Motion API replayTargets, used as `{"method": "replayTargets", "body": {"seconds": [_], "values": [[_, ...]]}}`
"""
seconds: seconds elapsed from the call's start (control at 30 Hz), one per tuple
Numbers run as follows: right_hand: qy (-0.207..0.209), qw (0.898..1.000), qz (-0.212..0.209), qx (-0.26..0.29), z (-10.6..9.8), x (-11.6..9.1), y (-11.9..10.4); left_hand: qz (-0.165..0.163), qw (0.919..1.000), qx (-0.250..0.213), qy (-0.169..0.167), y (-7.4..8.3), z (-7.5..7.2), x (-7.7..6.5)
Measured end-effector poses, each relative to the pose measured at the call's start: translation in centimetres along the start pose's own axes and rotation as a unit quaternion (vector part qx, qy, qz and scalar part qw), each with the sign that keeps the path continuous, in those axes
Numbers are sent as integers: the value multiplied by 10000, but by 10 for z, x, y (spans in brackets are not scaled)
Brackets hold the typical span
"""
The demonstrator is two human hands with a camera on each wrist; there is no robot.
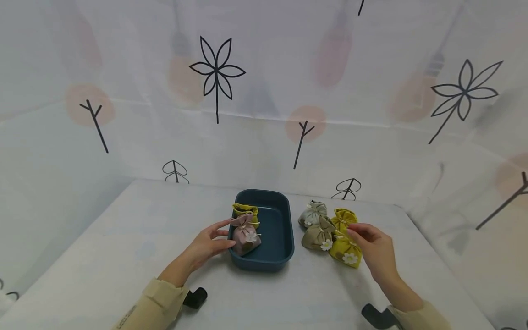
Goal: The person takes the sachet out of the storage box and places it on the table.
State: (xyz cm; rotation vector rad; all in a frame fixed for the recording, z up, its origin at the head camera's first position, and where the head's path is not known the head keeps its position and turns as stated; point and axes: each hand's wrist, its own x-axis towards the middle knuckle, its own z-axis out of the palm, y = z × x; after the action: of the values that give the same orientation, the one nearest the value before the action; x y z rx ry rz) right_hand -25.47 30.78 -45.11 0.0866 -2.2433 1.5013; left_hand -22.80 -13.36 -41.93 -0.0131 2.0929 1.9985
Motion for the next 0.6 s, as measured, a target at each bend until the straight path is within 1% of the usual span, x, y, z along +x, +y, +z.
{"method": "replayTargets", "body": {"seconds": [0.03,0.07,0.1,0.17,0.2,0.23,0.33,0.4,0.5,0.6], "values": [[-11,10000,2,36,2,0,-1,-11,10000,-9,15,0,0,0],[85,9999,44,-49,6,0,3,-20,10000,-29,33,1,1,-1],[82,9999,29,-64,8,0,3,-21,10000,-32,44,1,1,-1],[66,10000,-42,33,13,1,2,-21,10000,-38,58,2,1,-1],[159,9998,-52,-133,17,2,6,-23,10000,-39,59,2,1,-2],[139,9998,-89,-119,19,2,6,-20,10000,-36,36,2,1,-2],[9,9998,-212,27,25,-1,-5,-28,10000,-53,31,2,1,-2],[-89,9996,-239,86,28,-6,-26,-18,10000,-36,23,2,0,-2],[-228,9993,-230,170,32,-17,-69,-33,10000,-34,-9,2,0,-2],[-364,9992,-106,133,36,-25,-106,-54,10000,-17,-8,1,0,-1]]}}
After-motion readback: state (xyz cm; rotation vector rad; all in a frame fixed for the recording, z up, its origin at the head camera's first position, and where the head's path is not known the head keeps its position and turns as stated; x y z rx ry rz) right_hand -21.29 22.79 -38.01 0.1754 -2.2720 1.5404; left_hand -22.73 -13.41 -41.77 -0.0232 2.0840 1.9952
